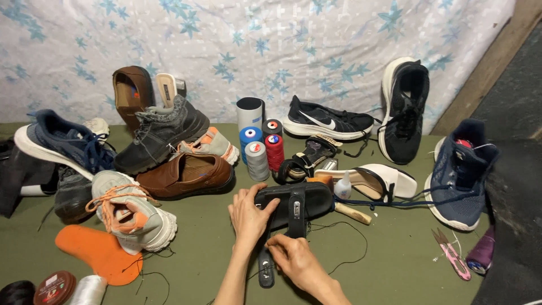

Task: Hand-stitching the sole of a black sandal using a needle and thread on a repair bench.

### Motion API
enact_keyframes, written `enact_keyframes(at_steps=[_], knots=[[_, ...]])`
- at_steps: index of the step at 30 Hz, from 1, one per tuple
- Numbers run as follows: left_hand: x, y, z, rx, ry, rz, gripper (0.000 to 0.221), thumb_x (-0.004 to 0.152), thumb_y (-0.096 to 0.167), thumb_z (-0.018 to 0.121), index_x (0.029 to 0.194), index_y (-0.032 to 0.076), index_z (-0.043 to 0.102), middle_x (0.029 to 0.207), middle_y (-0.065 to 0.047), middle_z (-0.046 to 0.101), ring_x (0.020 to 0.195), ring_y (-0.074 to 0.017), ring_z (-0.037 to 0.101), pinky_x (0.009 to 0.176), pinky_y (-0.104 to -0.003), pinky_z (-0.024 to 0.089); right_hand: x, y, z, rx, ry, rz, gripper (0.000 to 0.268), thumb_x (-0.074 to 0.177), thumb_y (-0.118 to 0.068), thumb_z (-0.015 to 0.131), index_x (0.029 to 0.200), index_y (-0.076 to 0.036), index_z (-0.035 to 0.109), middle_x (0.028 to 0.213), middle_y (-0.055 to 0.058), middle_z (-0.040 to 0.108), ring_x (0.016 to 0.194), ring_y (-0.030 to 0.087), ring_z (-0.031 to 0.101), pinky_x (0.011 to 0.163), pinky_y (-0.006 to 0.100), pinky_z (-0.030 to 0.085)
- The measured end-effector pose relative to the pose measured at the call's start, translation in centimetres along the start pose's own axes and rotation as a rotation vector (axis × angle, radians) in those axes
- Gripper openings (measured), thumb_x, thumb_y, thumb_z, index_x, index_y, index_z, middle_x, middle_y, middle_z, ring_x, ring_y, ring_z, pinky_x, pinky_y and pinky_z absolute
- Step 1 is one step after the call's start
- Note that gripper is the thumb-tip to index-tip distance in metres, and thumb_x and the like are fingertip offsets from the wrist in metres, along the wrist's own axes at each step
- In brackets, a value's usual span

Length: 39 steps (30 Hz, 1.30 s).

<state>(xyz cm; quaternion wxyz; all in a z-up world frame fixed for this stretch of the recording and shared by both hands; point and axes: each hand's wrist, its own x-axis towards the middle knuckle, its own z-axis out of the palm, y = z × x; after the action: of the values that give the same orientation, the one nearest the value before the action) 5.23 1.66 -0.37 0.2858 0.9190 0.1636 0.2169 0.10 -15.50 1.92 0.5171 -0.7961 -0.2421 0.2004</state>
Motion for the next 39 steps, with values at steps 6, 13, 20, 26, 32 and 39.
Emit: enact_keyframes(at_steps=[6, 13, 20, 26, 32, 39], knots=[[-2.6, 1.0, 0.2, 0.015, 0.141, 0.059, 0.046, 0.082, 0.051, 0.075, 0.124, 0.035, 0.069, 0.108, -0.001, 0.064, 0.108, -0.0262, 0.057, 0.090, -0.042, 0.039, -0.5, 1.4, 1.1, -0.148, -0.027, -0.200, 0.016, 0.100, -0.013, 0.062, 0.085, -0.010, 0.064, 0.060, 0.001, 0.063, 0.052, 0.015, 0.050, 0.057, 0.032, 0.041], [-3.1, 0.9, 0.4, 0.017, 0.199, 0.150, 0.045, 0.086, 0.053, 0.072, 0.127, 0.034, 0.069, 0.107, -0.004, 0.062, 0.108, -0.0293, 0.057, 0.089, -0.046, 0.039, -1.6, 1.0, -1.6, -0.459, -0.052, -0.143, 0.017, 0.100, -0.027, 0.063, 0.105, -0.013, 0.070, 0.101, 0.008, 0.070, 0.090, 0.037, 0.067, 0.073, 0.050, 0.049], [-3.3, 0.3, 1.0, 0.028, 0.232, 0.172, 0.049, 0.088, 0.056, 0.070, 0.128, 0.030, 0.069, 0.107, -0.005, 0.062, 0.106, -0.0273, 0.055, 0.087, -0.043, 0.038, -3.4, 6.9, -11.5, -0.407, 0.673, 0.032, 0.018, 0.094, -0.028, 0.062, 0.095, -0.017, 0.077, 0.096, 0.001, 0.079, 0.088, 0.026, 0.071, 0.079, 0.041, 0.051], [-3.2, 0.5, 0.8, 0.028, 0.243, 0.187, 0.047, 0.090, 0.057, 0.067, 0.128, 0.029, 0.068, 0.107, -0.005, 0.062, 0.104, -0.0274, 0.055, 0.085, -0.043, 0.038, -0.6, 11.7, -13.4, -0.638, 0.616, 0.238, 0.018, 0.096, -0.031, 0.063, 0.108, -0.021, 0.072, 0.108, -0.002, 0.067, 0.110, 0.027, 0.056, 0.083, 0.048, 0.050], [-2.9, 0.0, 0.8, 0.032, 0.237, 0.186, 0.047, 0.089, 0.055, 0.067, 0.129, 0.029, 0.068, 0.106, -0.004, 0.062, 0.103, -0.0267, 0.055, 0.083, -0.042, 0.038, 1.9, 16.7, -12.4, -0.946, 0.641, 0.135, 0.031, 0.092, -0.035, 0.067, 0.118, -0.018, 0.066, 0.109, 0.006, 0.062, 0.106, 0.033, 0.052, 0.083, 0.050, 0.051], [-2.3, -0.1, 0.5, 0.024, 0.163, 0.172, 0.046, 0.089, 0.047, 0.070, 0.131, 0.027, 0.065, 0.104, -0.006, 0.060, 0.101, -0.0273, 0.055, 0.080, -0.042, 0.038, -4.0, 13.2, -15.4, -0.979, 0.430, 0.526, 0.033, 0.099, -0.037, 0.048, 0.113, -0.012, 0.063, 0.113, 0.015, 0.069, 0.107, 0.036, 0.063, 0.091, 0.052, 0.052]])
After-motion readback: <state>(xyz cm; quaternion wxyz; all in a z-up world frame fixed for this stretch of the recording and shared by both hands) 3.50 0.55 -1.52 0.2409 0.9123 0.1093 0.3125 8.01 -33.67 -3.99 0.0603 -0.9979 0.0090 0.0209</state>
